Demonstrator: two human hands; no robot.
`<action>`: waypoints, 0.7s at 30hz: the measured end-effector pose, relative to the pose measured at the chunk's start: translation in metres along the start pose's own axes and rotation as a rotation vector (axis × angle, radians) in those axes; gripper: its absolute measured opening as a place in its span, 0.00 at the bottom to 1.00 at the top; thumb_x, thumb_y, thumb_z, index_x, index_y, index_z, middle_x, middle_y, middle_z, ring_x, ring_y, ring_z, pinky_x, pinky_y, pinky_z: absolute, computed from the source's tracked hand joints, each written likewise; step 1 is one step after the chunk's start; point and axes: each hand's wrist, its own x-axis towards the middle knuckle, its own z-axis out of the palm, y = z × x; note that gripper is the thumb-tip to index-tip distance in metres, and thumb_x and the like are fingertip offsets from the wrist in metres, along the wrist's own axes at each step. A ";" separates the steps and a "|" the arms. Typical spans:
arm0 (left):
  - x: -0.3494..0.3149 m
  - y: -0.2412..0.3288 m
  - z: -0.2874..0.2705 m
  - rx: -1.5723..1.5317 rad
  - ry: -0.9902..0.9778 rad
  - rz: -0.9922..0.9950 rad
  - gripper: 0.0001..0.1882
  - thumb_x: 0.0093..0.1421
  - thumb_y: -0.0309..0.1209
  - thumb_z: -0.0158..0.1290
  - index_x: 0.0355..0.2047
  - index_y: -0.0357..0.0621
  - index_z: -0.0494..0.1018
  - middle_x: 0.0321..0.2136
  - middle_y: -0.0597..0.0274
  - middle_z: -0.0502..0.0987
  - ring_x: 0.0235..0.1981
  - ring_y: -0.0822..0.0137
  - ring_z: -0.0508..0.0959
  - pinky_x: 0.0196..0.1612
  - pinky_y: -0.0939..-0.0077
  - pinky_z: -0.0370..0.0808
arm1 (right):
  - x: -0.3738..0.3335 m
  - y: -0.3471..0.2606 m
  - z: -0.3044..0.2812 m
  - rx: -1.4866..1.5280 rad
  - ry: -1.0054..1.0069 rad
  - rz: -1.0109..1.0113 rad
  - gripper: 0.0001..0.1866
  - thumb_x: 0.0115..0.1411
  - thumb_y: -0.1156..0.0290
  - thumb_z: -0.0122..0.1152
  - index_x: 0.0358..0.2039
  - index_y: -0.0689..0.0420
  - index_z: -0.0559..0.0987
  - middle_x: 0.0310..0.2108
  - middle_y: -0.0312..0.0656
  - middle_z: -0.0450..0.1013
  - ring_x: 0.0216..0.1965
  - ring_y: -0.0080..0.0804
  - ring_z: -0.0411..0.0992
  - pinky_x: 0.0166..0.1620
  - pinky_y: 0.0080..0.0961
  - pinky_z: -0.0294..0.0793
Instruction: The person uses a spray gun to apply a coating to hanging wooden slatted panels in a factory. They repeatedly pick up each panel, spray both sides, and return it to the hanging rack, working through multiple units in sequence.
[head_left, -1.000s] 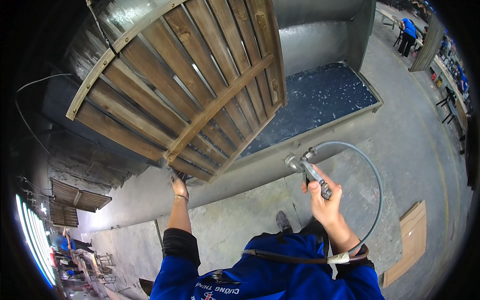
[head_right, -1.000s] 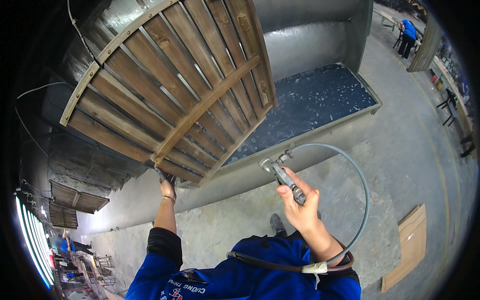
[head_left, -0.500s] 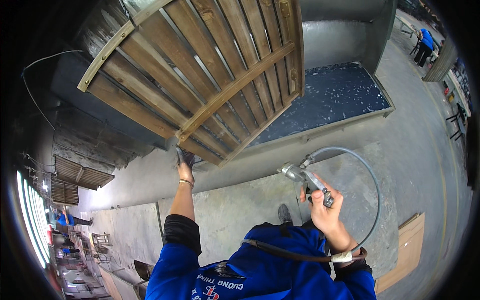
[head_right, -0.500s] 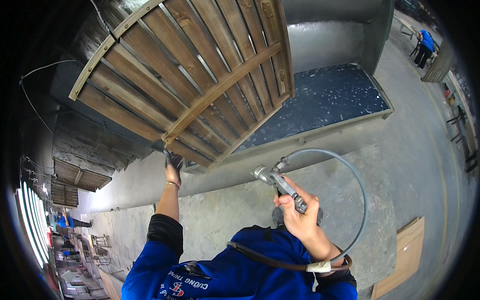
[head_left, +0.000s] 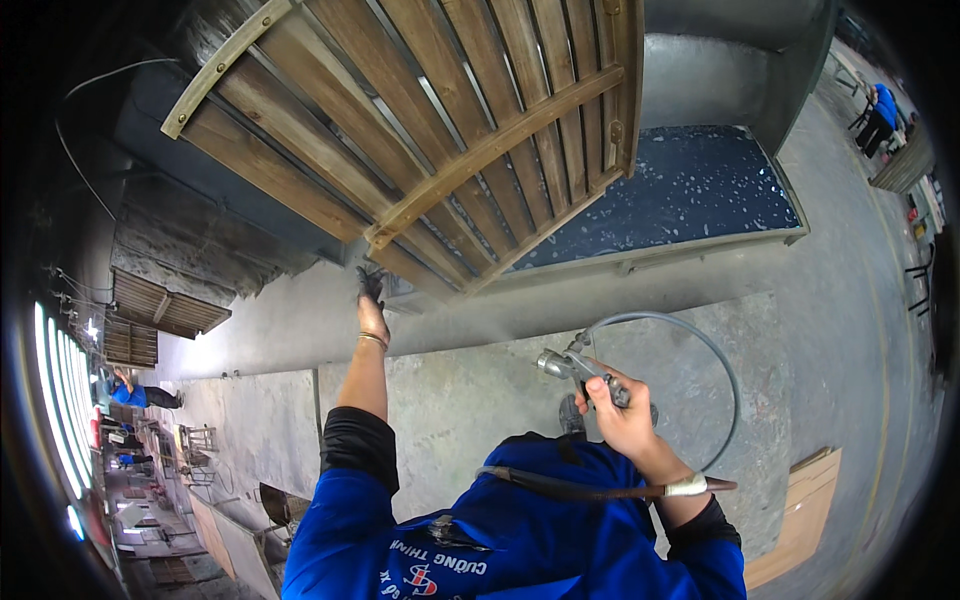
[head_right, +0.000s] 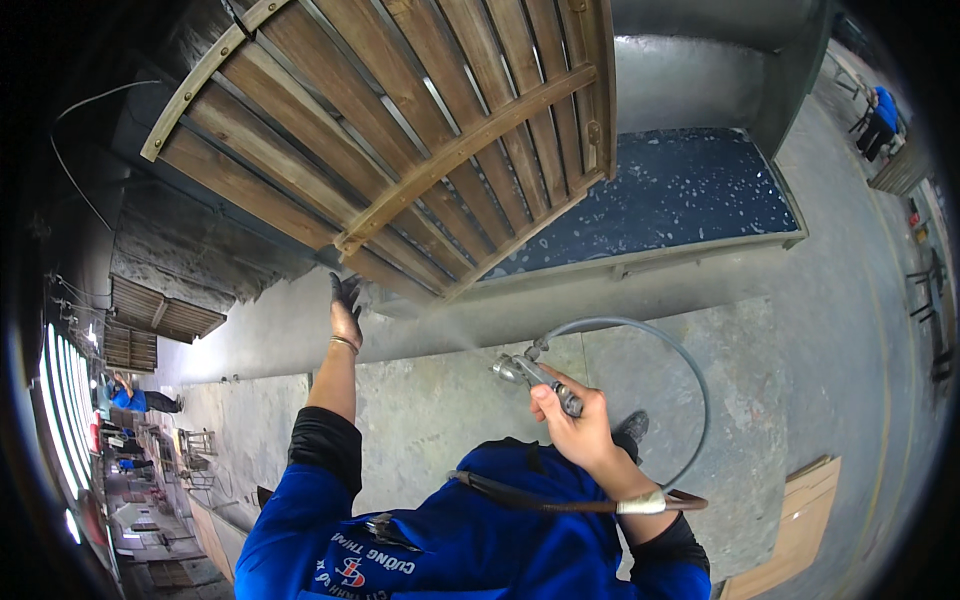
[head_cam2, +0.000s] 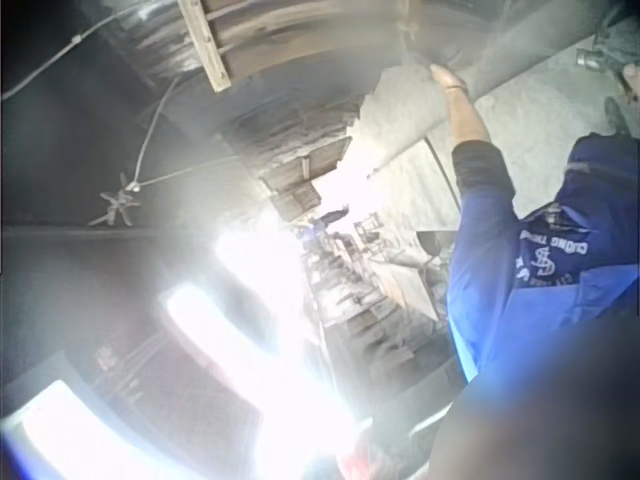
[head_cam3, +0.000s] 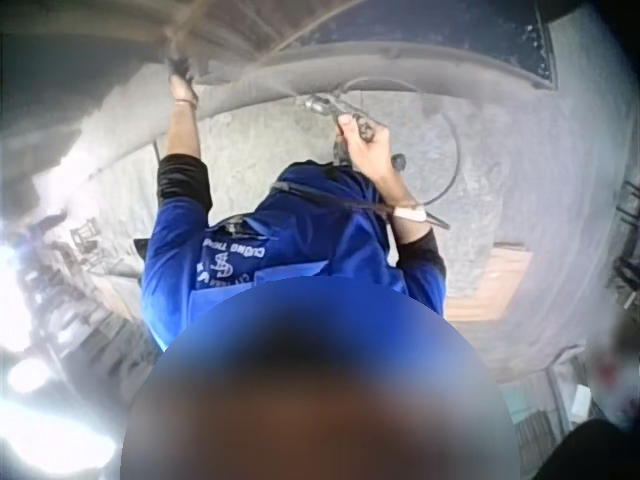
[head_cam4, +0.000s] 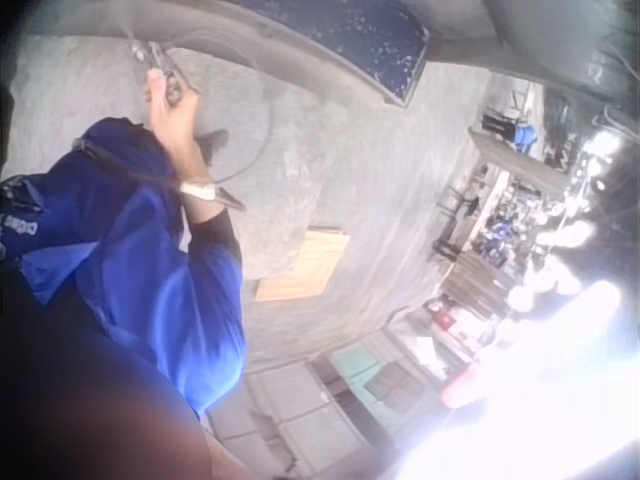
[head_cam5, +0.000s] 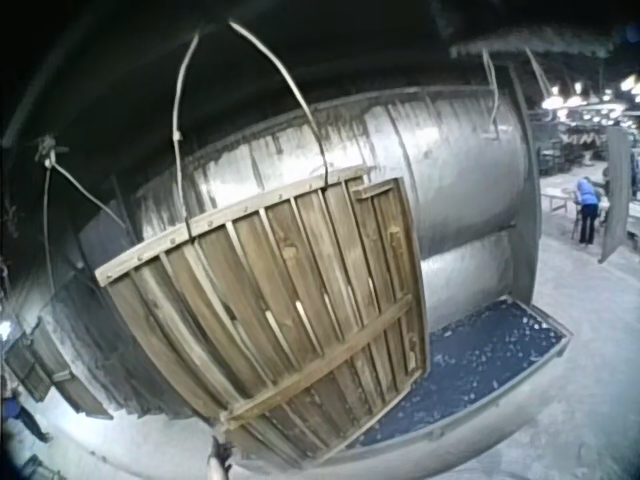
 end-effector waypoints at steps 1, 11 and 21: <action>-0.001 0.002 -0.001 0.003 -0.017 0.005 0.44 0.66 0.71 0.35 0.64 0.47 0.69 0.65 0.60 0.69 0.71 0.58 0.58 0.71 0.50 0.45 | 0.004 0.011 -0.004 -0.008 0.007 0.069 0.25 0.69 0.59 0.62 0.53 0.72 0.78 0.23 0.36 0.76 0.25 0.19 0.72 0.31 0.18 0.73; -0.014 0.016 0.006 0.016 -0.016 -0.057 0.45 0.66 0.72 0.33 0.65 0.48 0.67 0.67 0.59 0.67 0.71 0.55 0.58 0.72 0.45 0.42 | 0.038 0.104 -0.015 -0.002 0.144 0.171 0.23 0.70 0.57 0.61 0.49 0.68 0.81 0.22 0.34 0.74 0.24 0.18 0.70 0.30 0.19 0.71; -0.016 0.035 0.012 0.001 -0.017 -0.098 0.47 0.65 0.72 0.34 0.66 0.45 0.66 0.65 0.58 0.69 0.67 0.58 0.64 0.70 0.48 0.46 | 0.076 0.126 -0.035 0.076 0.274 0.175 0.27 0.73 0.52 0.54 0.23 0.62 0.77 0.19 0.37 0.73 0.22 0.21 0.69 0.28 0.23 0.68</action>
